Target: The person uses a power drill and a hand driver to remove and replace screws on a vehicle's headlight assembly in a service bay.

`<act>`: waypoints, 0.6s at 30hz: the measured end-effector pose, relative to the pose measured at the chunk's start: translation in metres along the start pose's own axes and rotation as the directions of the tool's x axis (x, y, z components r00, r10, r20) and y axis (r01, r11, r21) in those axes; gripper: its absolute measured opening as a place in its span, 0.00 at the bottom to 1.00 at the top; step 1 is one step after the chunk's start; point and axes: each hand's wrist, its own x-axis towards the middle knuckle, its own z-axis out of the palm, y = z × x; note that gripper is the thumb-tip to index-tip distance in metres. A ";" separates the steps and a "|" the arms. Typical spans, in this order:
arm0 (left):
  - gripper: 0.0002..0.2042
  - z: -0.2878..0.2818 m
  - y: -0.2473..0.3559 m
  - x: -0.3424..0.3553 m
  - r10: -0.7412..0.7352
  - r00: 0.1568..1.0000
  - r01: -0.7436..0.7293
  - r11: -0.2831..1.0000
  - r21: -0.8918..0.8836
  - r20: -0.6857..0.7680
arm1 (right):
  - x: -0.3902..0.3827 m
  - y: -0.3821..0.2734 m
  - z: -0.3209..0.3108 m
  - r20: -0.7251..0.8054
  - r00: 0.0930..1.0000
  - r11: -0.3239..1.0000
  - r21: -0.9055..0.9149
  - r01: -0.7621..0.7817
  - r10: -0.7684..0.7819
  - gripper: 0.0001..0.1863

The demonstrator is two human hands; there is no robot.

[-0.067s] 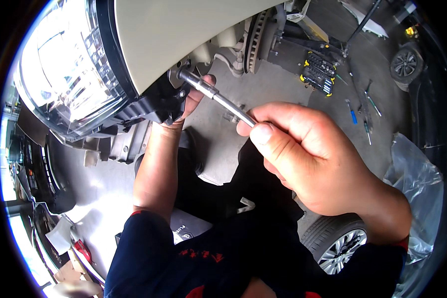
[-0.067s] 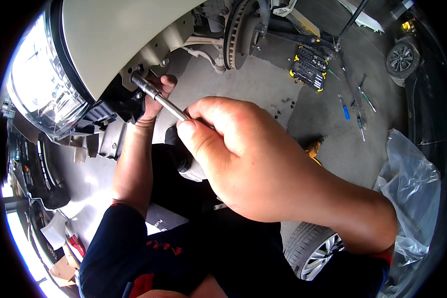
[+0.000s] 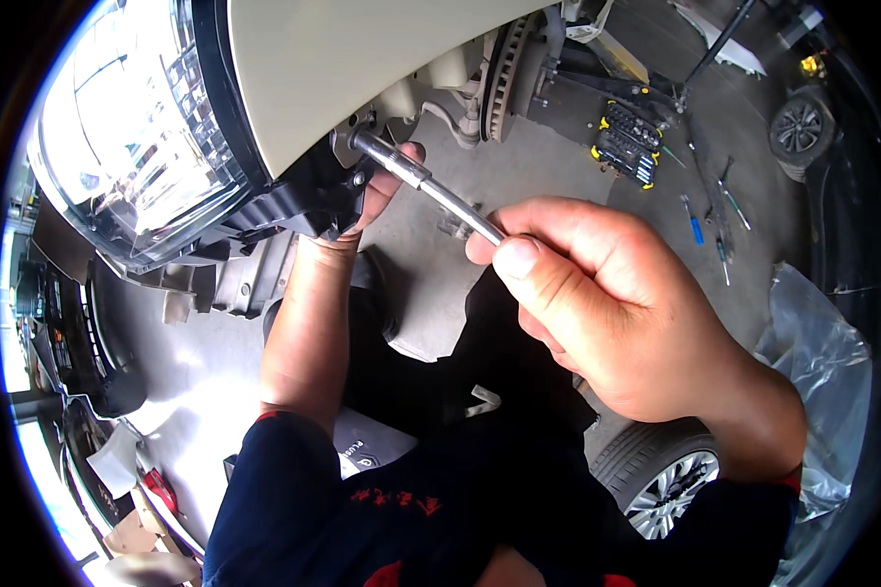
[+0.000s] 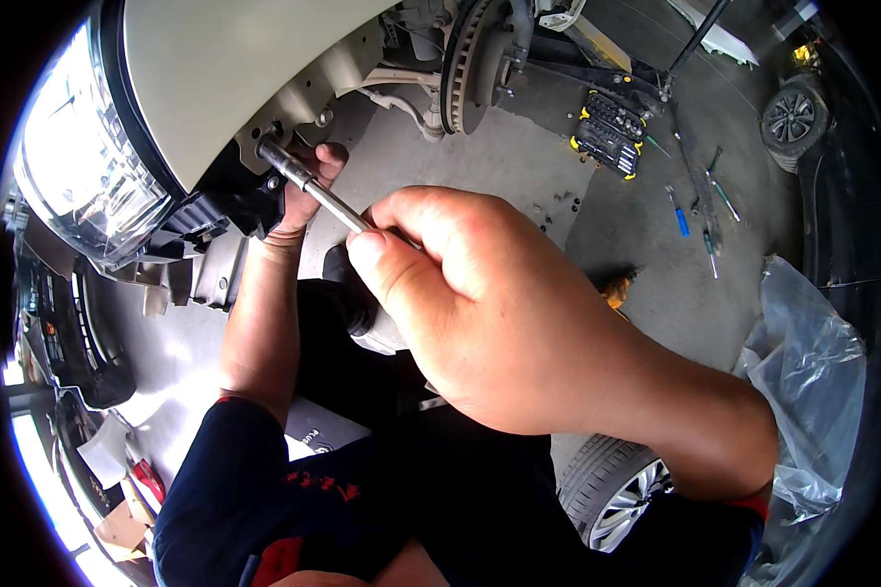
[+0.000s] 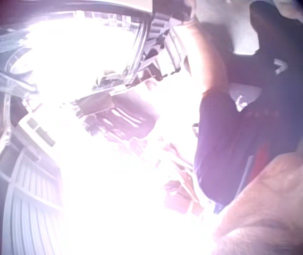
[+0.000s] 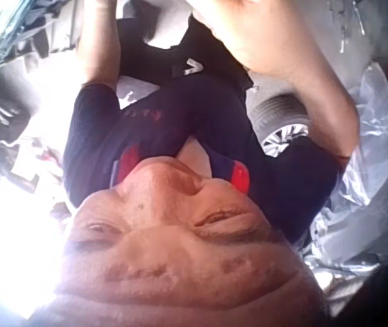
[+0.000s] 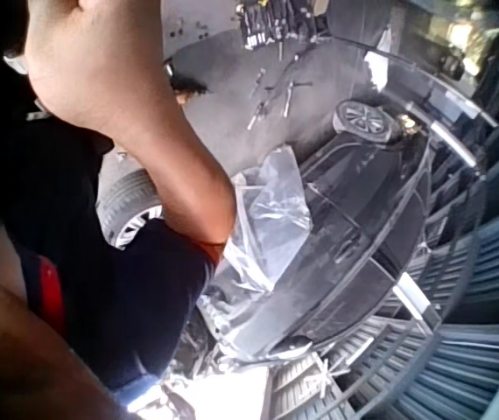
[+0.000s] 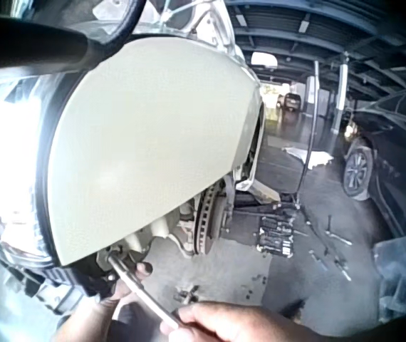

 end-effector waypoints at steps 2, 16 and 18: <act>0.28 0.001 -0.005 0.003 -0.089 0.979 0.090 0.996 0.004 0.185 | -0.002 -0.002 -0.003 0.015 0.999 0.999 0.028 -0.032 0.032 0.16; 0.10 0.017 -0.015 -0.010 0.105 0.853 -0.157 0.986 -0.060 -0.512 | -0.004 0.216 -0.064 -0.159 0.984 0.953 -0.302 0.029 -0.080 0.13; 0.17 0.003 -0.011 -0.041 0.105 0.897 0.200 0.769 0.607 -0.429 | 0.025 0.349 -0.080 -0.293 0.950 0.928 -0.315 -0.200 0.106 0.13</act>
